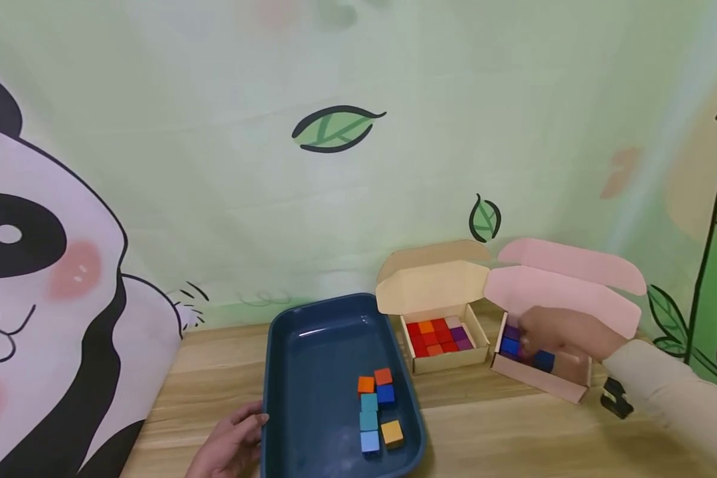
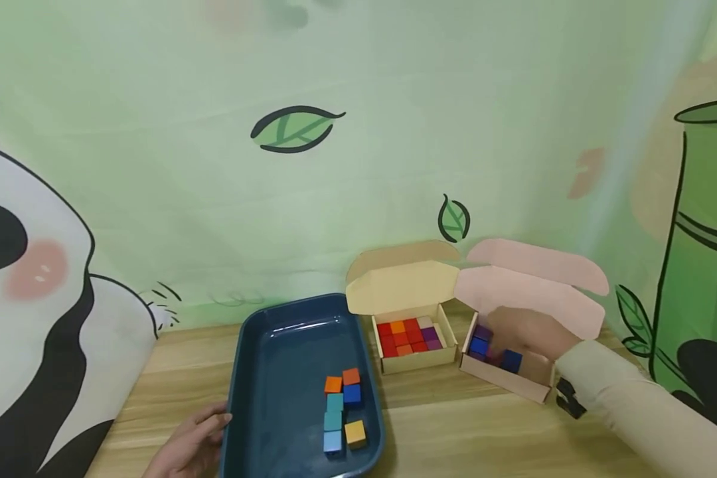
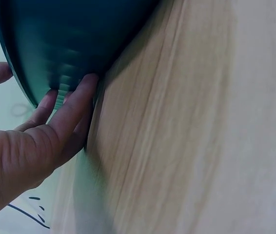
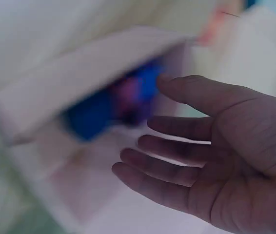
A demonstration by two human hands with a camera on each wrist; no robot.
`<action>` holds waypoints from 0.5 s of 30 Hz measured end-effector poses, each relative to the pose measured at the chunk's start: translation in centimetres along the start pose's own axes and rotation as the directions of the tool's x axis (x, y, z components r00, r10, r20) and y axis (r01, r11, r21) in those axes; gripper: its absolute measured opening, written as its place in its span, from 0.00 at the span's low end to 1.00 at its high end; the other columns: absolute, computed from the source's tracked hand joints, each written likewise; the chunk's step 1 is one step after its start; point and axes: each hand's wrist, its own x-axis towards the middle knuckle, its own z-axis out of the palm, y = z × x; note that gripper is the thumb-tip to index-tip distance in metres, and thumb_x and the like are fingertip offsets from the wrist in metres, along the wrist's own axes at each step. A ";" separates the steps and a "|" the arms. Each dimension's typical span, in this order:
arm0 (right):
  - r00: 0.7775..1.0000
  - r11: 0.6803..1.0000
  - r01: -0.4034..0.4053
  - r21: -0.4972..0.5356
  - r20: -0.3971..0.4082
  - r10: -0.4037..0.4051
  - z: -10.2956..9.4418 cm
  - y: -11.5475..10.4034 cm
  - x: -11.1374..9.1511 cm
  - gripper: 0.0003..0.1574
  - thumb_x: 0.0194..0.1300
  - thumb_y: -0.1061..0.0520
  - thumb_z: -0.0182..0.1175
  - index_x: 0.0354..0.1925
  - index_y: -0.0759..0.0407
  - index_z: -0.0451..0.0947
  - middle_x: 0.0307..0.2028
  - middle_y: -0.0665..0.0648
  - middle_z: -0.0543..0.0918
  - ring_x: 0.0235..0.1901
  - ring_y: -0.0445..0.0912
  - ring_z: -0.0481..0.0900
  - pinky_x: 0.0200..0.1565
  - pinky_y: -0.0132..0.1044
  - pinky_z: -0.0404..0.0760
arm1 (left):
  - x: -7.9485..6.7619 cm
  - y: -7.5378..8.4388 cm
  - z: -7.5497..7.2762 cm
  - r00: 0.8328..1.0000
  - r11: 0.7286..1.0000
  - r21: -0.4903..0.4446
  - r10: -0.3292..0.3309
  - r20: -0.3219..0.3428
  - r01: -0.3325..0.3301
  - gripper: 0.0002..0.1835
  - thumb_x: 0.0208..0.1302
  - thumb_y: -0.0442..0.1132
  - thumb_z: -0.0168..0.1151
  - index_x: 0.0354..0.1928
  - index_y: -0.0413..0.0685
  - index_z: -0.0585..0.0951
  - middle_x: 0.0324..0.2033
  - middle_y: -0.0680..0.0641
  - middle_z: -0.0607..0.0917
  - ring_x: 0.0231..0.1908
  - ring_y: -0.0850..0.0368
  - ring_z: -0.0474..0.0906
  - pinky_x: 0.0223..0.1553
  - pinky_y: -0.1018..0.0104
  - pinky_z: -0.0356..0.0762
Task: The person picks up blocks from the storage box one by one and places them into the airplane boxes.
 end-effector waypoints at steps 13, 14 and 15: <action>0.942 0.948 0.301 -0.102 -0.124 -0.312 -4.3 -13.9 5.4 0.16 0.67 0.58 0.66 0.52 0.61 0.84 0.50 0.61 0.83 0.49 0.54 0.81 0.54 0.45 0.81 | -0.1 0.0 0.2 1.000 1.000 0.010 0.014 -0.025 -0.014 0.33 0.73 0.35 0.55 0.73 0.28 0.57 0.44 0.46 0.87 0.43 0.56 0.84 0.47 0.56 0.82; 0.937 0.943 0.318 -0.099 -0.118 -0.328 -4.4 -15.1 6.0 0.16 0.67 0.58 0.66 0.53 0.61 0.83 0.51 0.61 0.83 0.50 0.54 0.81 0.54 0.45 0.81 | -0.1 0.0 0.2 1.000 1.000 0.007 0.014 -0.026 -0.014 0.33 0.73 0.36 0.55 0.73 0.28 0.58 0.43 0.46 0.87 0.43 0.56 0.84 0.47 0.57 0.82; 0.934 0.938 0.333 -0.097 -0.107 -0.342 -4.4 -16.3 6.6 0.17 0.68 0.58 0.66 0.53 0.61 0.83 0.51 0.60 0.83 0.50 0.53 0.80 0.54 0.44 0.81 | -0.1 0.0 0.2 1.000 1.000 0.004 0.015 -0.024 -0.015 0.32 0.73 0.36 0.55 0.73 0.28 0.58 0.43 0.47 0.87 0.43 0.56 0.84 0.48 0.57 0.82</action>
